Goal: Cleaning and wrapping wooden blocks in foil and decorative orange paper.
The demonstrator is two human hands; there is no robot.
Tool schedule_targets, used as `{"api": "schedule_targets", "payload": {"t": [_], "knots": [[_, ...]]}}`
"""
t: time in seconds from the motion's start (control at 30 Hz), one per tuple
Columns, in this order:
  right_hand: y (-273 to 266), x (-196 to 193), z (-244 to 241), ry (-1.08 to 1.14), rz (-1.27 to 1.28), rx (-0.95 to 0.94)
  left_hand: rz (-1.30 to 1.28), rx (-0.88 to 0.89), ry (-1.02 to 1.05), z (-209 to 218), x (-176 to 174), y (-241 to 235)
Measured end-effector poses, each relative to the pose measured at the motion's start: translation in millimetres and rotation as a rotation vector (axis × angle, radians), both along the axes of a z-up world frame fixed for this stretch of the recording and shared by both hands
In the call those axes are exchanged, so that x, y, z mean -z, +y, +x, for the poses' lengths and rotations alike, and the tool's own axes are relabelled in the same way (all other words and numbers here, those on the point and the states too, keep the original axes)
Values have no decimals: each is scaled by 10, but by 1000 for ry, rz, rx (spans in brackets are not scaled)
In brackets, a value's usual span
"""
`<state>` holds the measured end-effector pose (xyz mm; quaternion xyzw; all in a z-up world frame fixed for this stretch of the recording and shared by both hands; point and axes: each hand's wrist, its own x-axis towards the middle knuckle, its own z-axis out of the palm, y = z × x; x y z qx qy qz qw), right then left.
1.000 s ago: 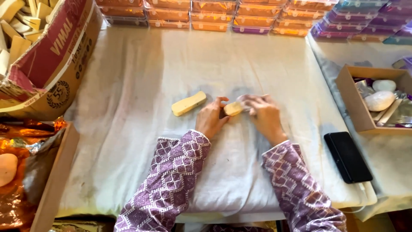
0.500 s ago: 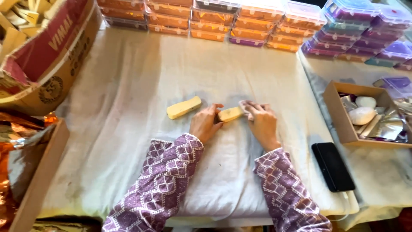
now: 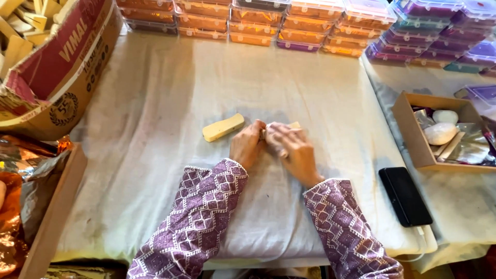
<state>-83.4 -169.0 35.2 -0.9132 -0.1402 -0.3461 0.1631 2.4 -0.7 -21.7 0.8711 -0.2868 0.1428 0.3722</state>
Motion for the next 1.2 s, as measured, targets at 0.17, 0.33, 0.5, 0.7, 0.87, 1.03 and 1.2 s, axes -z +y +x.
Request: {"api": "schedule_targets", "payload": {"t": [0.17,0.33,0.5,0.7,0.87,1.03,1.2], "knots": [[-100,-75,35,52,-86,-86,-158,64,-6,-54,-147,23],[-101,106,61,60,-161,127,-93,49,99,-90,-189,-21],[-32,50,41,122,-44,-100,-74,20,153,-24,-122,-25],[-257,-18,51,66,-109,46,-101,53,155,-86,-188,-23],[-110,126,84,108,44,-41,-90,37,165,-69,-159,-27],[-269,44,103,180,38,-147,-107,54,146,-84,-207,5],[-306,57,74,78,-133,90,-111,54,177,-85,-202,-24]]}}
